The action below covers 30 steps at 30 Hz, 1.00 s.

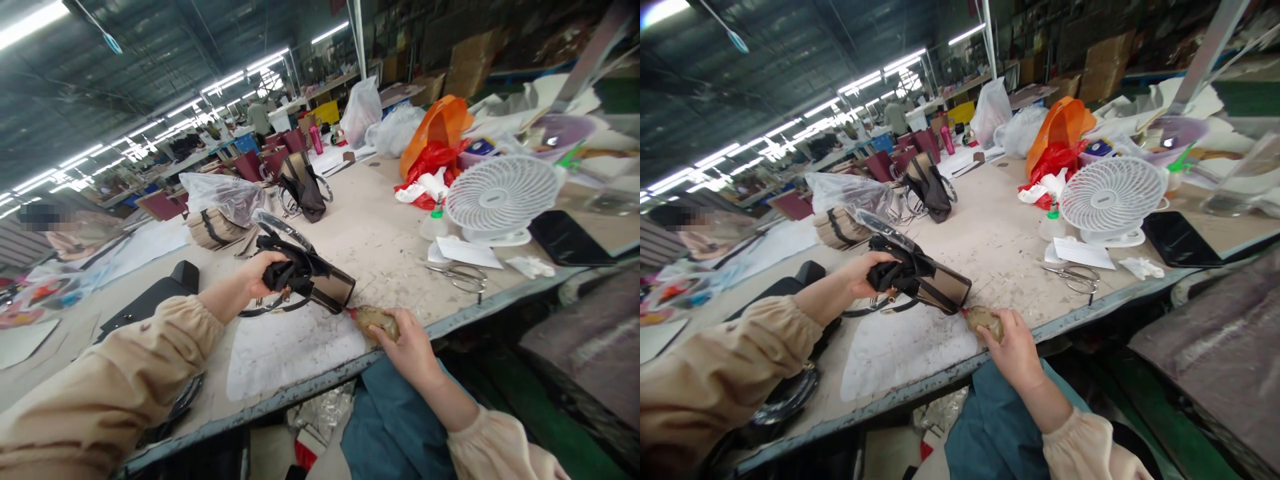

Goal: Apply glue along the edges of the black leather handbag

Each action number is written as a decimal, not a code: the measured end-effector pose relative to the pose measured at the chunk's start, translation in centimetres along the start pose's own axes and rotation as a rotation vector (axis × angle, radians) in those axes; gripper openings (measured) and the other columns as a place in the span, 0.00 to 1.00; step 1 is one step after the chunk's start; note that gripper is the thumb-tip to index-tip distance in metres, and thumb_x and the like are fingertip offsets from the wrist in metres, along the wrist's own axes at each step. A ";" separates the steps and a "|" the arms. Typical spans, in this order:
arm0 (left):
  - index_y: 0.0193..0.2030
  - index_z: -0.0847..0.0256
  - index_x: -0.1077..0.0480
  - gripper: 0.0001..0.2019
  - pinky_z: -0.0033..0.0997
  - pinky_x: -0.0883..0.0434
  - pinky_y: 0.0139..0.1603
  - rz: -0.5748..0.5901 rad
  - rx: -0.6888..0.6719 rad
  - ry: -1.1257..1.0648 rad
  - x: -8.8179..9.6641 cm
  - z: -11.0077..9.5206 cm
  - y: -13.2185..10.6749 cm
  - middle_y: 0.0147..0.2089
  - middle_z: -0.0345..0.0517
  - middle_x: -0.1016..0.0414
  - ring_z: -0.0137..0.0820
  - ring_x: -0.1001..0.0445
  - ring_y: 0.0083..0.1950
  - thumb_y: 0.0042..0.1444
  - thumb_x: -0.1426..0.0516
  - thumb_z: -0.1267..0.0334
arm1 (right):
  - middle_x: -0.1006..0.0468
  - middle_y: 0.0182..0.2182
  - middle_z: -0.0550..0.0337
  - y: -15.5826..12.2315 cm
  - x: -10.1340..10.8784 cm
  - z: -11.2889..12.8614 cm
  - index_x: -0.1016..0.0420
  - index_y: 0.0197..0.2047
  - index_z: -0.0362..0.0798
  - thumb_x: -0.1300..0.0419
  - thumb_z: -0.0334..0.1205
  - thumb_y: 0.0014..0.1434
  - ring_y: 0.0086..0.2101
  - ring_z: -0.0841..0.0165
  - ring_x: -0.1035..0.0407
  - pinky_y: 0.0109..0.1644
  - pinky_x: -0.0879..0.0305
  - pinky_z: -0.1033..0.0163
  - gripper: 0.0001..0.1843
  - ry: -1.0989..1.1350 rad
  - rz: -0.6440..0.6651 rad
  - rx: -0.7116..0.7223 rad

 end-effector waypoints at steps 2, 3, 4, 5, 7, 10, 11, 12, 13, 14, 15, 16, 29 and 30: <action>0.32 0.70 0.31 0.05 0.31 0.30 0.17 -0.018 0.006 0.052 -0.9 -0.5 0.4 0.26 0.51 0.25 0.35 0.27 0.22 0.55 0.47 0.71 | 0.29 0.38 0.53 0.1 0.2 -0.2 0.35 0.46 0.48 0.45 0.57 0.64 0.41 0.58 0.32 0.44 0.31 0.53 0.20 -0.007 -0.050 0.010; 0.32 0.69 0.31 0.05 0.30 0.30 0.17 -0.021 0.010 0.077 -1.4 -0.7 0.5 0.26 0.50 0.26 0.35 0.27 0.22 0.55 0.47 0.71 | 0.29 0.38 0.54 0.1 0.3 -0.4 0.34 0.46 0.48 0.45 0.58 0.63 0.41 0.58 0.32 0.43 0.31 0.53 0.21 -0.012 -0.070 0.012; 0.32 0.69 0.32 0.05 0.30 0.30 0.18 -0.019 0.009 0.088 -1.7 -0.9 0.6 0.25 0.50 0.26 0.34 0.27 0.22 0.55 0.47 0.71 | 0.29 0.38 0.54 0.1 0.4 -0.5 0.34 0.46 0.48 0.45 0.58 0.63 0.41 0.59 0.32 0.43 0.31 0.54 0.21 -0.016 -0.090 0.014; 0.31 0.68 0.32 0.05 0.30 0.30 0.18 -0.019 0.012 0.095 -2.1 -1.0 0.7 0.25 0.50 0.26 0.34 0.28 0.22 0.55 0.47 0.71 | 0.29 0.38 0.54 0.1 0.5 -0.6 0.34 0.46 0.48 0.45 0.59 0.63 0.40 0.59 0.32 0.43 0.31 0.54 0.22 -0.019 -0.109 0.015; 0.31 0.68 0.32 0.05 0.30 0.30 0.17 -0.018 0.016 0.107 -2.5 -1.3 0.9 0.25 0.50 0.26 0.34 0.28 0.21 0.55 0.48 0.71 | 0.29 0.38 0.54 0.1 0.9 -0.8 0.34 0.45 0.48 0.45 0.58 0.63 0.40 0.60 0.32 0.43 0.31 0.54 0.21 -0.010 -0.139 0.011; 0.31 0.68 0.32 0.05 0.30 0.30 0.17 -0.021 0.003 0.117 -2.7 -1.6 1.0 0.24 0.50 0.26 0.33 0.29 0.20 0.55 0.48 0.70 | 0.28 0.37 0.56 -0.1 1.2 -0.8 0.34 0.45 0.49 0.43 0.57 0.63 0.39 0.62 0.31 0.41 0.31 0.56 0.20 0.028 -0.138 0.007; 0.31 0.68 0.32 0.05 0.31 0.30 0.17 -0.030 -0.002 0.114 -2.6 -1.6 1.1 0.24 0.49 0.27 0.33 0.29 0.20 0.55 0.48 0.70 | 0.28 0.37 0.56 -0.1 1.2 -0.7 0.34 0.45 0.49 0.43 0.57 0.63 0.38 0.62 0.31 0.41 0.31 0.57 0.20 0.039 -0.120 0.010; 0.31 0.68 0.32 0.05 0.31 0.30 0.17 -0.038 -0.011 0.108 -2.6 -1.5 1.1 0.24 0.49 0.27 0.33 0.29 0.20 0.55 0.48 0.70 | 0.28 0.37 0.57 -0.2 1.2 -0.6 0.34 0.45 0.49 0.43 0.57 0.63 0.38 0.62 0.31 0.42 0.31 0.57 0.20 0.047 -0.099 0.018; 0.31 0.68 0.32 0.04 0.31 0.30 0.17 -0.042 -0.017 0.101 -2.5 -1.5 1.1 0.24 0.48 0.27 0.33 0.29 0.20 0.55 0.48 0.71 | 0.28 0.37 0.57 -0.2 1.1 -0.5 0.35 0.45 0.49 0.43 0.57 0.63 0.38 0.62 0.31 0.42 0.31 0.56 0.20 0.053 -0.080 0.030; 0.31 0.68 0.32 0.04 0.31 0.30 0.17 -0.039 -0.017 0.094 -2.4 -1.4 1.1 0.24 0.48 0.26 0.33 0.29 0.20 0.54 0.47 0.71 | 0.29 0.37 0.57 -0.2 1.0 -0.4 0.35 0.45 0.49 0.43 0.57 0.63 0.38 0.62 0.31 0.41 0.31 0.56 0.20 0.056 -0.066 0.040; 0.31 0.68 0.32 0.04 0.31 0.29 0.17 -0.032 -0.018 0.086 -2.3 -1.2 1.2 0.24 0.48 0.26 0.33 0.29 0.20 0.54 0.47 0.71 | 0.29 0.37 0.57 -0.1 0.9 -0.4 0.35 0.45 0.49 0.44 0.57 0.63 0.38 0.63 0.32 0.41 0.31 0.57 0.19 0.060 -0.055 0.050; 0.31 0.69 0.31 0.04 0.31 0.29 0.17 -0.021 -0.019 0.079 -2.2 -1.1 1.3 0.24 0.48 0.26 0.33 0.28 0.21 0.54 0.47 0.71 | 0.29 0.37 0.57 -0.1 0.8 -0.3 0.35 0.45 0.49 0.44 0.57 0.63 0.38 0.63 0.32 0.41 0.31 0.57 0.19 0.066 -0.047 0.061; 0.32 0.69 0.32 0.06 0.32 0.29 0.18 0.083 -0.039 0.014 -2.9 -1.0 1.2 0.23 0.46 0.28 0.34 0.28 0.22 0.56 0.49 0.71 | 0.33 0.42 0.52 -0.3 1.2 -0.8 0.35 0.50 0.47 0.42 0.46 0.64 0.41 0.60 0.34 0.43 0.30 0.52 0.15 -0.055 -0.012 0.267; 0.32 0.69 0.32 0.06 0.32 0.29 0.18 0.092 -0.038 0.013 -2.9 -1.0 1.2 0.23 0.46 0.28 0.34 0.28 0.22 0.56 0.49 0.71 | 0.33 0.42 0.51 -0.3 1.3 -0.9 0.35 0.51 0.47 0.43 0.46 0.65 0.41 0.59 0.34 0.43 0.29 0.51 0.15 -0.073 -0.015 0.271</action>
Point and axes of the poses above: each hand's wrist, its own y-axis towards the middle knuckle, its own x-axis out of the back of the hand, z = x × y, the point moved 1 cm from there along y, towards the middle knuckle
